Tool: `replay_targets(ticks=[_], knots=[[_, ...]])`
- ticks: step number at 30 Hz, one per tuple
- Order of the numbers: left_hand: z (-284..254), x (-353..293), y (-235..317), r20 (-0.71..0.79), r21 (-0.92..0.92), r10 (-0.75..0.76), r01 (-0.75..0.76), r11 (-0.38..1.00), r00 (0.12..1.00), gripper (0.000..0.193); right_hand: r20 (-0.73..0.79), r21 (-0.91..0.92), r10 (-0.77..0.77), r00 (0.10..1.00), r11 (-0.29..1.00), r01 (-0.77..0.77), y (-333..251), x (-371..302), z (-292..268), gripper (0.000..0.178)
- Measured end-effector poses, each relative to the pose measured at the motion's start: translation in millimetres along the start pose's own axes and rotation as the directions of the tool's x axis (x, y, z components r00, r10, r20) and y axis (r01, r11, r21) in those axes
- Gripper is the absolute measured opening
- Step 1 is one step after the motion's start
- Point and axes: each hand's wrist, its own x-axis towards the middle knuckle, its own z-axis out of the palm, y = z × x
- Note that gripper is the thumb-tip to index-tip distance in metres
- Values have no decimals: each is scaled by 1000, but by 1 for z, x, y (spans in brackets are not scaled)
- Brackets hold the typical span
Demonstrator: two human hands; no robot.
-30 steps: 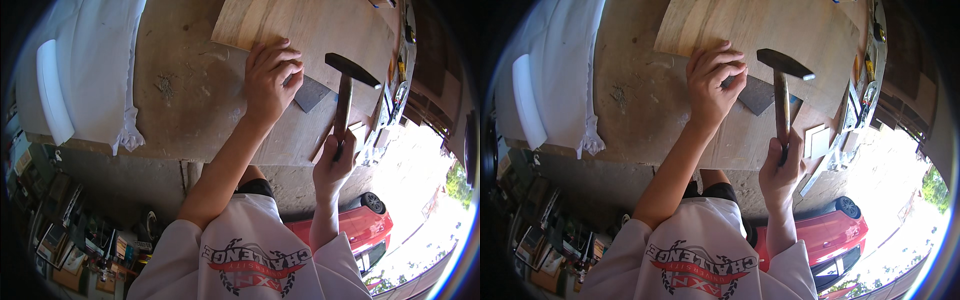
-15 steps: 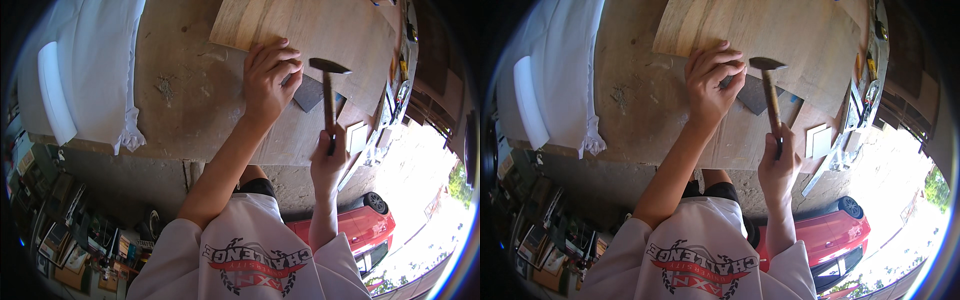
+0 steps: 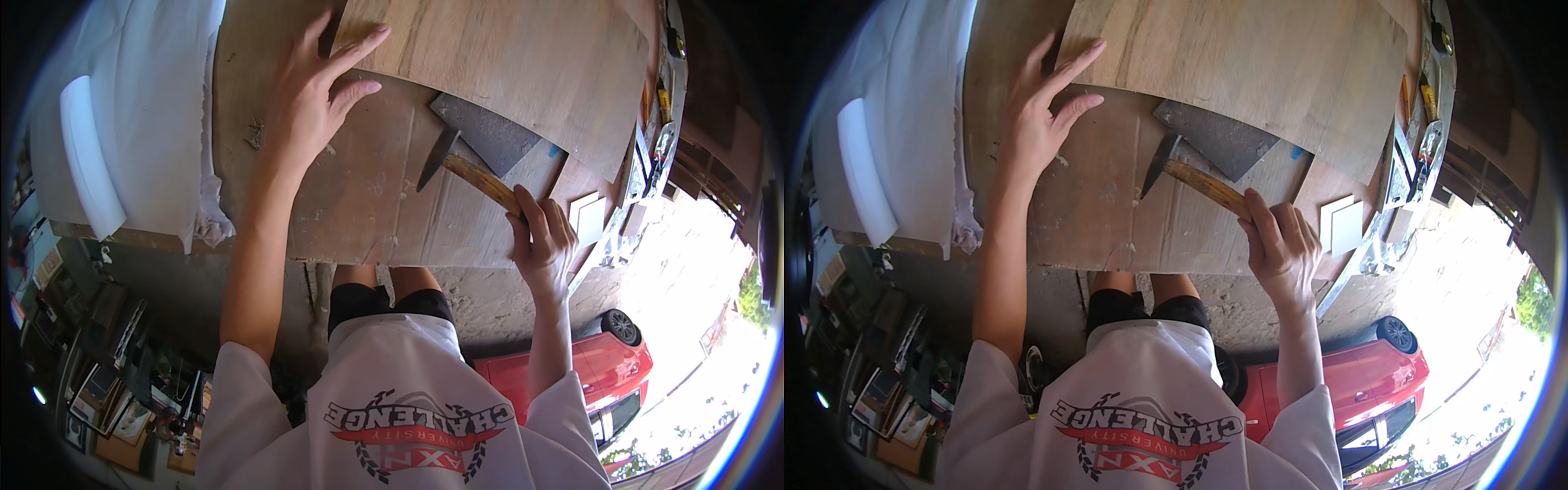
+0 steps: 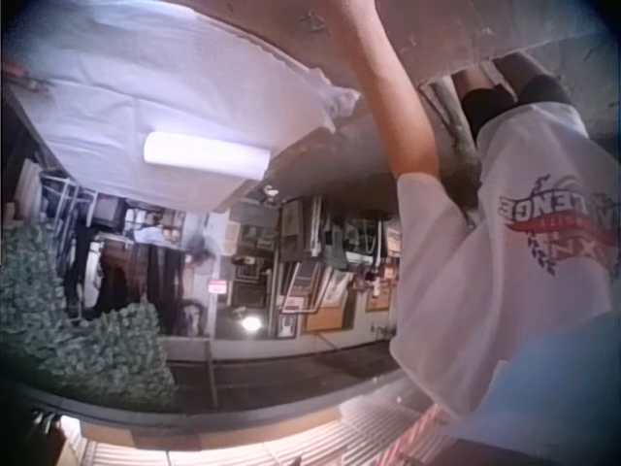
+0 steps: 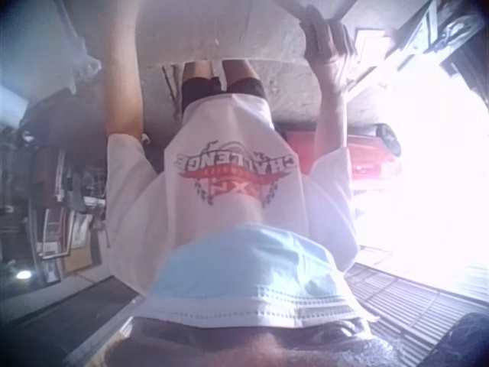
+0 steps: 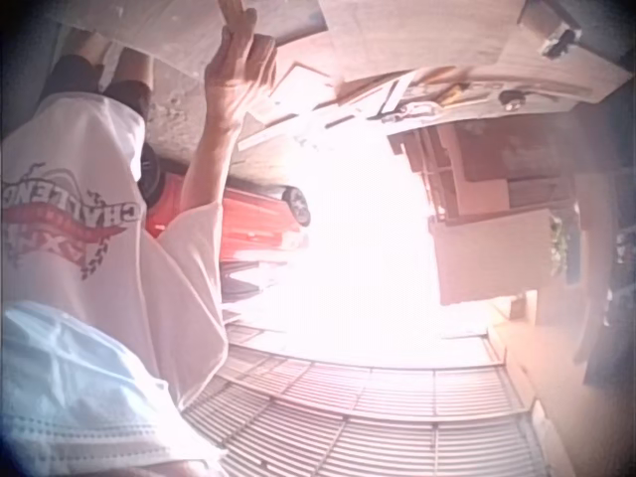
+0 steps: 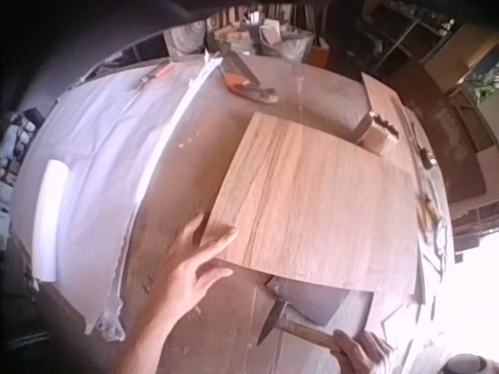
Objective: The person assembles a rectangular wooden frame by nailing thin wooden strips to a flat board. They repeatedly pick up nails, position the strips, and hammer them into place. The person also moves around the workshop to retrieve additional nails from a storage box.
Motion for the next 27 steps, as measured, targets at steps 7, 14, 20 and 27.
replay_targets(ticks=[7,14,20,27], knots=[[-15,11,2,110,-389,-134,167,906,985,64,137,70,-64,989,996,55,-3,11,7,37],[-18,54,9,419,-283,-562,691,666,713,69,-113,172,103,988,982,-82,-31,20,30,44],[-4,51,23,433,-98,-597,694,714,675,65,-318,283,401,859,905,-318,-38,60,58,68],[30,35,31,-51,-200,-437,420,885,898,62,-405,269,364,839,924,-272,-33,77,77,51]])
